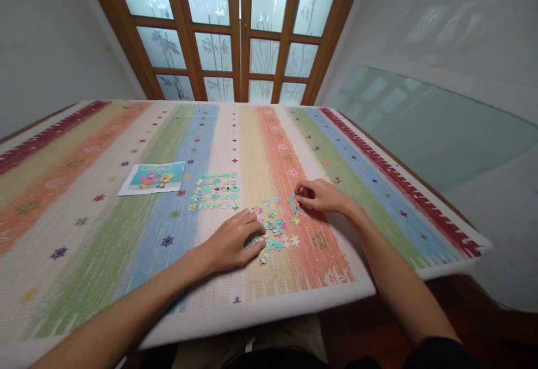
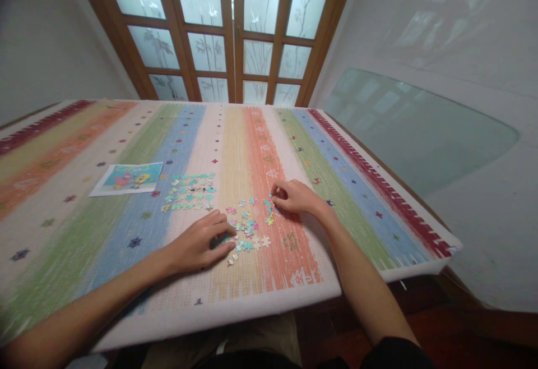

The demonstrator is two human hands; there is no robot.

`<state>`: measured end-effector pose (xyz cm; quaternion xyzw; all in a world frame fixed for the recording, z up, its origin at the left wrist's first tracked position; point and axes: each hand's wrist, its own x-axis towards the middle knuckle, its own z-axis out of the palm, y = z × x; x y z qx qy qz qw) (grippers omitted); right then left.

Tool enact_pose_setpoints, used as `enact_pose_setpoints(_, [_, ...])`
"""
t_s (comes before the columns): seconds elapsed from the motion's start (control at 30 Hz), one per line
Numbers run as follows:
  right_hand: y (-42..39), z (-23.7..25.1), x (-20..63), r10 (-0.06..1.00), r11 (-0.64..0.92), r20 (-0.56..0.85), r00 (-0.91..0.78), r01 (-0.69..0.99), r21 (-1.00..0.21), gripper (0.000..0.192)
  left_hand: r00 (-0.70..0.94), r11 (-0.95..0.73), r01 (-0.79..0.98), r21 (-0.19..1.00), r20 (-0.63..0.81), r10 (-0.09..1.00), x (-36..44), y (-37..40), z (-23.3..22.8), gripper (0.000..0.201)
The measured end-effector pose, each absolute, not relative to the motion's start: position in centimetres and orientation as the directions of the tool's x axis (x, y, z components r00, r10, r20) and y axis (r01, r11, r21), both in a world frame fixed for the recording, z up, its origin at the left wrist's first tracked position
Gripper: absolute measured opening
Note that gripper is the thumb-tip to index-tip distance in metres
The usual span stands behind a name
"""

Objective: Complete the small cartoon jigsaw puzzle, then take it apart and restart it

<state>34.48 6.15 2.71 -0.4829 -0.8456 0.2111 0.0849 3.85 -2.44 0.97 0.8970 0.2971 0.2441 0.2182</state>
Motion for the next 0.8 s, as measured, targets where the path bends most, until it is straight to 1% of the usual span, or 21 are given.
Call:
enact_pose_setpoints(0.13, [6.1,2.8,34.4,0.851,0.444,-0.063,-0.521,0.779,-0.443,0.011,0.665,-0.653,0.403,0.641,0.284,0.69,4.0,-2.4,1.5,0.011])
enact_pose_setpoints(0.3, [6.2,2.6,34.5,0.851,0.447,-0.055,-0.522,0.775,-0.448,0.009,0.629,-0.518,0.38,0.766,0.197,0.752,2.4,-0.9,3.3,0.015])
enact_pose_setpoints(0.33, [6.2,2.6,34.5,0.851,0.447,-0.054,-0.522,0.775,-0.447,0.009,0.604,-0.507,0.393,0.767,0.2,0.772,1.5,-0.4,3.8,0.017])
enact_pose_setpoints(0.47, [6.2,2.5,34.5,0.856,0.438,-0.061,-0.514,0.781,-0.445,0.009,0.406,-0.452,0.507,0.734,0.259,0.876,-3.3,0.9,5.3,0.024])
enact_pose_setpoints(0.53, [6.2,2.6,34.4,0.856,0.433,-0.068,-0.512,0.783,-0.446,0.009,0.351,-0.397,0.58,0.712,0.221,0.91,-6.0,0.9,5.3,0.027])
enact_pose_setpoints(0.7, [6.3,2.5,34.4,0.854,0.433,-0.073,-0.515,0.782,-0.449,0.009,0.268,-0.278,0.711,0.646,0.117,0.956,-10.0,-0.3,2.8,0.034])
enact_pose_setpoints(0.8, [6.4,2.4,34.4,0.858,0.426,-0.073,-0.509,0.782,-0.454,0.009,0.232,-0.284,0.755,0.591,0.164,0.959,-10.1,-0.8,1.3,0.033])
